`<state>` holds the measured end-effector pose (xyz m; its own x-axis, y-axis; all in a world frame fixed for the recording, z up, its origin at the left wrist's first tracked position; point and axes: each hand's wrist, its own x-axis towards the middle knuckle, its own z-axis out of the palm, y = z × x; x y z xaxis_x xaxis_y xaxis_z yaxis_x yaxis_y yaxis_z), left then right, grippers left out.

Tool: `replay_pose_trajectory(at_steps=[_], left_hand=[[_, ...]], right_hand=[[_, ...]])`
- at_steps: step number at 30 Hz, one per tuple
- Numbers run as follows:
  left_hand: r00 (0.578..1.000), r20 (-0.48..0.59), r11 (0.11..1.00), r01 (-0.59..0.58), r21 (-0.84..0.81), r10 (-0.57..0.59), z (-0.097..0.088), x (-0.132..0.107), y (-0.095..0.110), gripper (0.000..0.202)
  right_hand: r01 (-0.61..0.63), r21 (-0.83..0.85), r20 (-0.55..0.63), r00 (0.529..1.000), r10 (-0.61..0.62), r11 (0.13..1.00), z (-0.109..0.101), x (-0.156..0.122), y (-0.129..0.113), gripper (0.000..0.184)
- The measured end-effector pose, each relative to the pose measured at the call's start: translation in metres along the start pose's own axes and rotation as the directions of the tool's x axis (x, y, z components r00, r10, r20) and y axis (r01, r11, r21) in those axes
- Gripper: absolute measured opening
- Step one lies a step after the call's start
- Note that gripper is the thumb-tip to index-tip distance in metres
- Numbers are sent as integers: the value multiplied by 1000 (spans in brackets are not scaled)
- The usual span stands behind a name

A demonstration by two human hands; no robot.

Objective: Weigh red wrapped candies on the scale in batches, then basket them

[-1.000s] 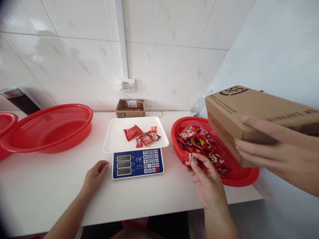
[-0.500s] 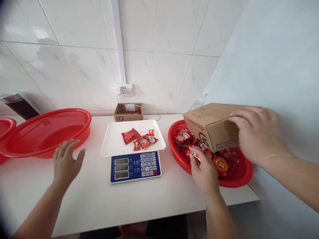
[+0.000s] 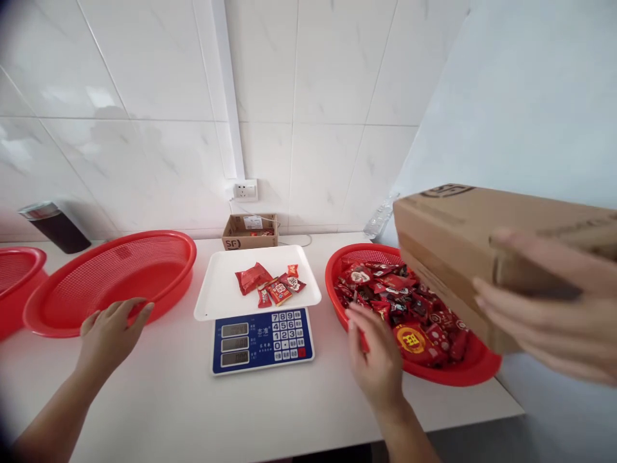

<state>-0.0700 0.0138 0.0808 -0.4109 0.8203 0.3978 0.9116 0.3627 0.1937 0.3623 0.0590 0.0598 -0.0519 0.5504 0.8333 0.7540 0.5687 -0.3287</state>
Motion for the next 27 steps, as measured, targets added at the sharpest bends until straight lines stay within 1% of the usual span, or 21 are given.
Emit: replay_pose_trajectory(at_steps=[1, 2, 3, 5, 6, 8, 10, 12, 13, 15, 17, 19, 21, 23, 25, 27], left_hand=[[1000, -14, 1000, -12, -7, 11, -1, -2, 2, 38], [999, -32, 999, -35, -20, 34, -1, -3, 6, 38], [996, -49, 996, -78, -46, 76, -2, -4, 12, 38], [977, -65, 968, -211, -136, 204, -1, -3, 30, 37], [959, -55, 939, -282, -195, 277, 0, -1, 42, 36], [914, -3, 869, -388, -306, 407, 3, 4, 71, 37], [862, 82, 818, -440, -370, 500, 10, 13, 100, 39], [815, 172, 798, -459, -391, 553, 19, 23, 127, 42], [799, 203, 795, -464, -391, 566, 24, 28, 138, 44], [782, 234, 794, -473, -383, 578, 34, 37, 155, 46], [781, 230, 794, -481, -372, 581, 41, 42, 165, 47], [797, 215, 806, -477, -350, 565, 42, 45, 167, 46], [834, 179, 834, -455, -312, 522, 35, 48, 160, 46], [880, 124, 871, -416, -262, 458, 23, 54, 145, 46], [927, 45, 918, -359, -170, 372, 7, 62, 124, 46], [958, -52, 958, -283, -48, 281, -5, 69, 105, 44]], right_hand=[[32, 55, 25, 999, -34, 998, 5, -6, -5, 20], [37, 93, 56, 998, -43, 995, 12, -14, -9, 19], [11, 112, 82, 996, -20, 994, 19, -22, -9, 17], [-104, 116, 124, 988, 89, 988, 32, -39, -4, 14], [-173, 113, 152, 976, 155, 978, 38, -48, 0, 15], [-292, 113, 226, 938, 262, 950, 47, -62, 9, 18], [-381, 130, 292, 897, 332, 915, 51, -71, 15, 22], [-480, 147, 319, 850, 418, 865, 53, -77, 19, 26], [-534, 152, 323, 822, 469, 832, 53, -78, 20, 29], [-637, 163, 327, 755, 568, 753, 54, -79, 22, 35], [-702, 192, 340, 703, 625, 686, 54, -79, 25, 38], [-733, 224, 357, 675, 645, 642, 56, -79, 28, 39], [-742, 249, 371, 667, 646, 622, 57, -80, 30, 39], [-743, 260, 384, 666, 640, 617, 59, -81, 31, 38], [-740, 268, 390, 669, 633, 617, 60, -80, 31, 38], [-739, 271, 393, 670, 630, 616, 60, -79, 30, 38]])
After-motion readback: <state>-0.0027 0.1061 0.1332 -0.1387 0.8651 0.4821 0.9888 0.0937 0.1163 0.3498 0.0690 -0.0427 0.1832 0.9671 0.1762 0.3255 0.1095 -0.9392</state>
